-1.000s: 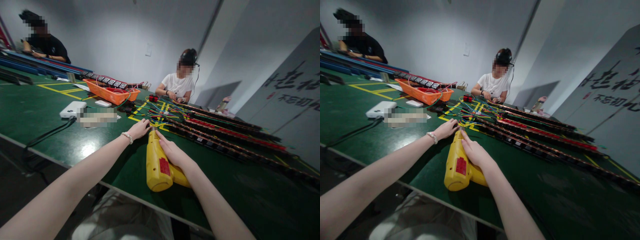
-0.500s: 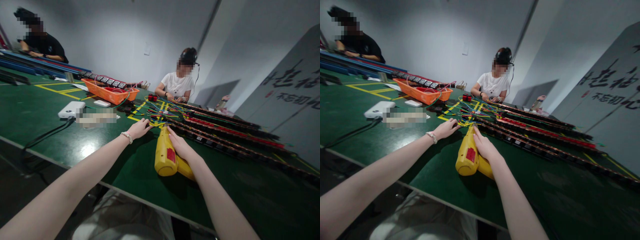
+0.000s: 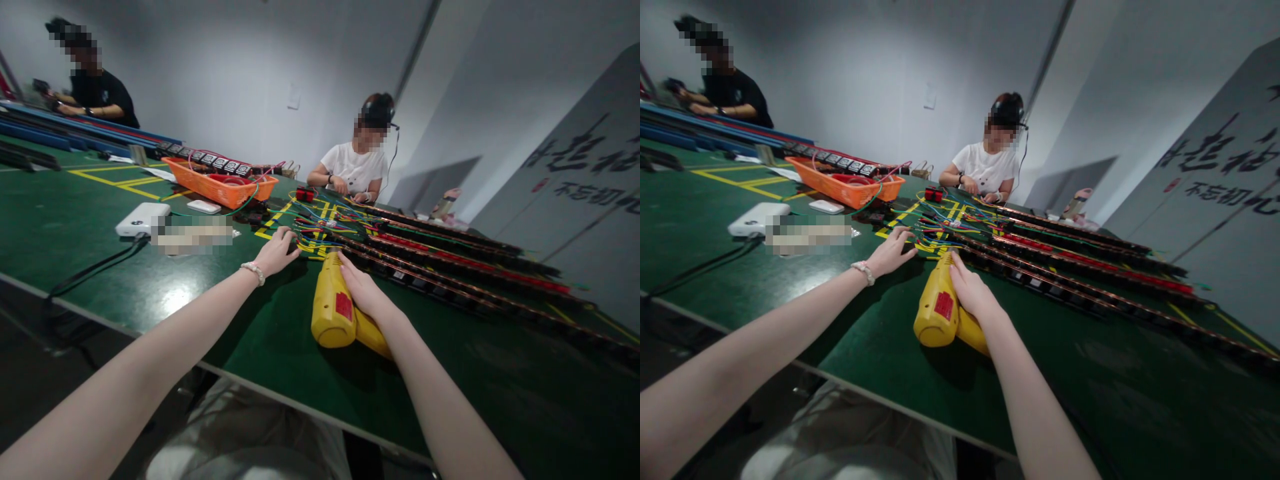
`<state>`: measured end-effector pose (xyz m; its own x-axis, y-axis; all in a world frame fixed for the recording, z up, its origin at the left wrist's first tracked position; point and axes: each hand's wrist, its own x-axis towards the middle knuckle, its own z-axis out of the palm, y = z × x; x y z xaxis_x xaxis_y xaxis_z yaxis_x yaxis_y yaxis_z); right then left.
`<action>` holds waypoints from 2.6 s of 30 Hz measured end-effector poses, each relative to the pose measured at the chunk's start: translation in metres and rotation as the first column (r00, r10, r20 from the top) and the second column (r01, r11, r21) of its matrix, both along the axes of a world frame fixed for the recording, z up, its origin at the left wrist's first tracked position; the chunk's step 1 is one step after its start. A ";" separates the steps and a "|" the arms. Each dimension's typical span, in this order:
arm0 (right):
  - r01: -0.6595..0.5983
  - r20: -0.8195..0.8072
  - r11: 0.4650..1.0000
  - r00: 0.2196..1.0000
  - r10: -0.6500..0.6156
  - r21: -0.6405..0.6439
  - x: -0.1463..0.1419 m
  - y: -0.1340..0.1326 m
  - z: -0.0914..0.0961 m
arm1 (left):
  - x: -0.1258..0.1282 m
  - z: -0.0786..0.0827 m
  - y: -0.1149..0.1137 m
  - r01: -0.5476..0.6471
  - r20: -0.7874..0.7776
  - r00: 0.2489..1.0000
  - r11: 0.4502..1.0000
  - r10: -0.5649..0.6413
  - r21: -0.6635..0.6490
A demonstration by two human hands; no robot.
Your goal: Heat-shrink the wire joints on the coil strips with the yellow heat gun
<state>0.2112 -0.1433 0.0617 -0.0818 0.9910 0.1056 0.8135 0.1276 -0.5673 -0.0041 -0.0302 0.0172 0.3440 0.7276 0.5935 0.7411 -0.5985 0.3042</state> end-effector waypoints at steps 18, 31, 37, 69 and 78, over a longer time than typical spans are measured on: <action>-0.010 -0.042 0.996 0.999 0.006 -0.089 0.000 0.006 -0.002 | -0.045 -0.011 0.088 -0.444 0.216 0.835 0.852 0.506 -0.279; -0.015 -0.078 0.993 0.997 0.006 -0.113 0.000 0.005 -0.001 | -0.060 -0.017 0.108 -0.327 0.333 0.845 0.896 0.419 -0.300; -0.044 -0.084 0.995 0.996 0.036 -0.087 0.002 0.005 -0.003 | -0.057 -0.012 0.095 -0.279 0.303 0.901 0.949 0.311 -0.143; -0.042 -0.065 0.995 0.997 0.036 -0.091 0.002 0.003 -0.002 | -0.028 0.003 0.026 0.430 0.713 0.701 0.806 -0.013 -0.408; 0.013 0.001 0.996 1.000 -0.013 -0.085 -0.002 -0.002 0.003 | -0.027 -0.015 0.044 0.357 0.577 0.807 0.885 -0.129 -0.300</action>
<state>0.2091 -0.1450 0.0647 -0.0689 0.9974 0.0213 0.8148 0.0686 -0.5756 -0.0313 0.0140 0.0023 0.2569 0.8649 0.4312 0.2409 -0.4894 0.8381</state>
